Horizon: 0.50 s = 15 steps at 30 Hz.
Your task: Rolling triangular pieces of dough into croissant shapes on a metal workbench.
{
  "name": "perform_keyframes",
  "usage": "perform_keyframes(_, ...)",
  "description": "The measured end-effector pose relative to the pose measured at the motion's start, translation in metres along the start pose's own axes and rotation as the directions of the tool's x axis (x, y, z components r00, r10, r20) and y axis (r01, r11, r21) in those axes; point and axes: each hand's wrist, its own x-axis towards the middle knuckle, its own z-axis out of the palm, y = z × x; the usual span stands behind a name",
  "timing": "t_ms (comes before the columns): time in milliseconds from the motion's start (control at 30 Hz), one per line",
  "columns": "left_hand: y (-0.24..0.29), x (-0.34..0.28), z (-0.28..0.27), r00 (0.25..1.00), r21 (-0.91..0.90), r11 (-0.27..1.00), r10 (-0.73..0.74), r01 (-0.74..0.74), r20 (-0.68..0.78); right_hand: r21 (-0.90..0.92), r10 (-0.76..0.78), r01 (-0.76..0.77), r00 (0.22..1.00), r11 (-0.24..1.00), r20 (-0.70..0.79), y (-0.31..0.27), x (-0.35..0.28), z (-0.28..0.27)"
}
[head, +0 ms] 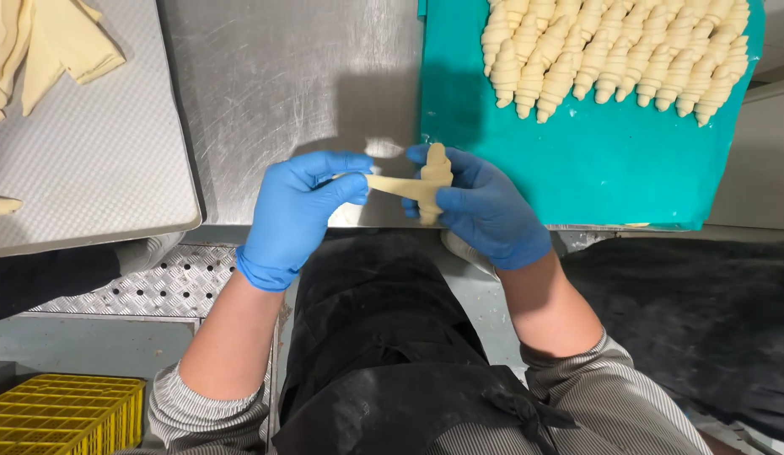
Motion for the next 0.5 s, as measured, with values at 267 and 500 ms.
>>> perform_keyframes(267,-0.01,0.009,0.015,1.0,-0.011,1.0,0.003,-0.003,0.02,-0.011,-0.008,0.007,1.0,1.0,-0.003,0.007,0.008,-0.002)
perform_keyframes(500,-0.008,0.008,0.026,0.999,-0.061,0.998,0.001,0.001,0.042,0.022,-0.013,0.012,0.999,1.0,0.042,0.015,0.009,-0.004)
